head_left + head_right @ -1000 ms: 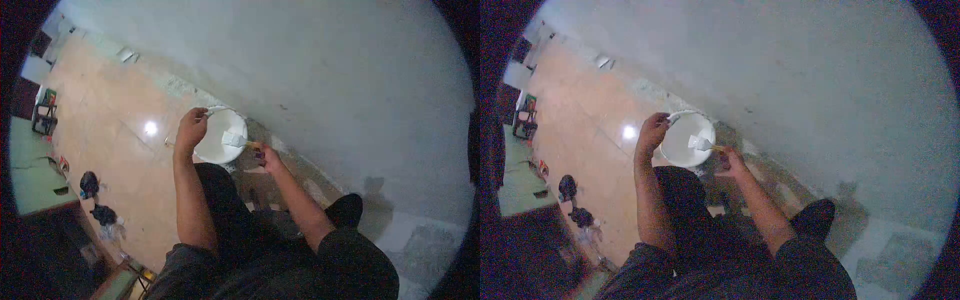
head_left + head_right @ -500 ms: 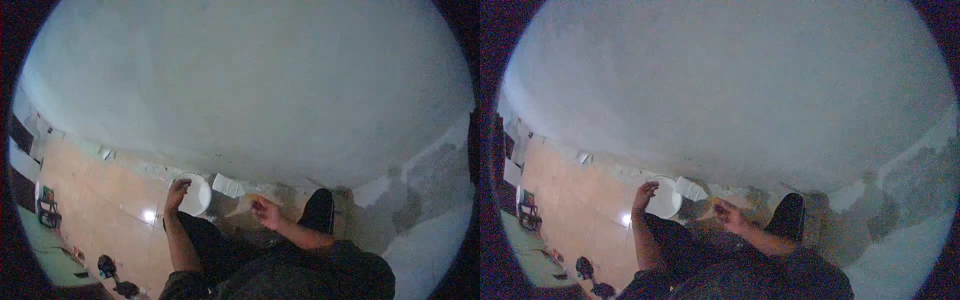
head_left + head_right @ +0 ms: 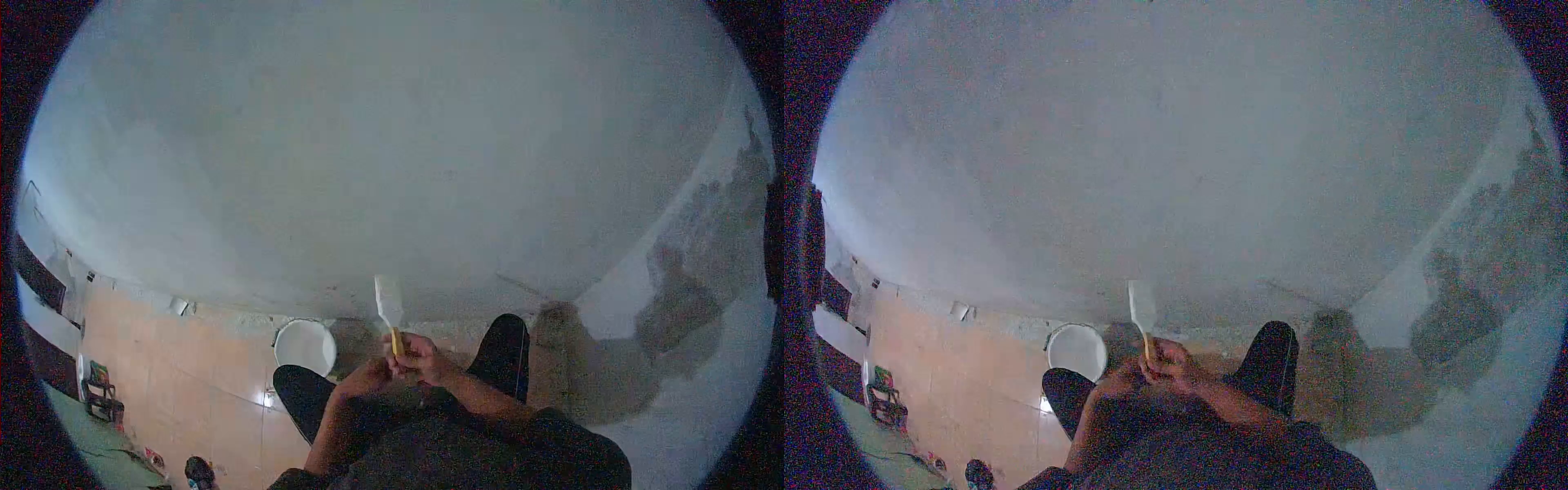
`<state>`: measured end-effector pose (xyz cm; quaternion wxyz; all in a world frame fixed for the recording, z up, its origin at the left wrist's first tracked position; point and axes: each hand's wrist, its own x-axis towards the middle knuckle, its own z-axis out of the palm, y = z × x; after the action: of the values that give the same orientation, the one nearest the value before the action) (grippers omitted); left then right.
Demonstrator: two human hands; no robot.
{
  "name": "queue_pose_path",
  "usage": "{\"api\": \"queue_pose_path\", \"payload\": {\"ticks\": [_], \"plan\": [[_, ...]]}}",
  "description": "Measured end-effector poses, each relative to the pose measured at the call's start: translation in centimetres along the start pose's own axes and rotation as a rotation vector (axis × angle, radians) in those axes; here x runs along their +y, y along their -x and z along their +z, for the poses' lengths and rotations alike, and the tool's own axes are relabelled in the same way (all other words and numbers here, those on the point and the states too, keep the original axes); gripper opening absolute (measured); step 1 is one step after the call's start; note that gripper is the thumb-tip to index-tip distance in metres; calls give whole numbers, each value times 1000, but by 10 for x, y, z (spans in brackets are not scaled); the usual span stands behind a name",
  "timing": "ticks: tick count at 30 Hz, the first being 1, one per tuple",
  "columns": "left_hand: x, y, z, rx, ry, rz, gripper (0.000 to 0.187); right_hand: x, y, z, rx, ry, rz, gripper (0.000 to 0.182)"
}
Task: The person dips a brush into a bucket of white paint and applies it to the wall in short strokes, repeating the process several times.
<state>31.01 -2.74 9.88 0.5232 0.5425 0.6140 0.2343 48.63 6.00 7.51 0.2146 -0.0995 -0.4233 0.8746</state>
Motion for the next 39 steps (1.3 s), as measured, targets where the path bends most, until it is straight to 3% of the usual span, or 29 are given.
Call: {"api": "queue_pose_path", "payload": {"ticks": [2,5,6,8,10,12,14,15,17,18,20,22,24,31,34,36,39], "plan": [[-83,-33,24,21,89,192,28,-10,0,-10,-49,-30,-45,43],[-5,-15,11,-49,-156,350,26,-11,2,-16,285,254,-265,18],[3,-14,10,-52,-161,352,26,-17,6,-21,287,253,-270,18],[15,-11,7,-102,11,219,28,-36,19,-34,524,805,-212,18],[45,2,0,-106,0,179,29,-48,26,-33,598,822,-240,23],[62,4,4,-117,-17,139,31,-58,36,-33,766,1019,-401,27],[70,2,7,-133,-38,106,31,-72,43,-27,874,1032,-382,25],[66,-4,8,-137,35,289,32,-76,46,-30,909,1046,-436,22],[60,-14,10,-129,-1,316,32,-85,46,-39,939,1141,-573,19],[70,-12,9,-117,-39,341,32,-89,47,-36,949,1141,-577,19],[73,-16,14,-106,-24,365,32,-95,48,-39,847,714,-485,23],[88,-19,13,-94,-8,382,31,-93,41,-56,806,747,-572,26],[111,-18,9,-73,-32,399,29,-93,34,-69,941,892,-770,23],[158,-14,9,-35,-55,484,25,-130,35,-49,1050,785,-554,24],[168,-26,3,-67,8,550,26,-163,25,-48,1055,698,-621,27],[178,-28,2,-89,-35,578,27,-189,18,-40,1025,643,-778,25],[185,-33,3,-82,-36,631,30,-227,13,-37,1059,718,-828,24]]}}
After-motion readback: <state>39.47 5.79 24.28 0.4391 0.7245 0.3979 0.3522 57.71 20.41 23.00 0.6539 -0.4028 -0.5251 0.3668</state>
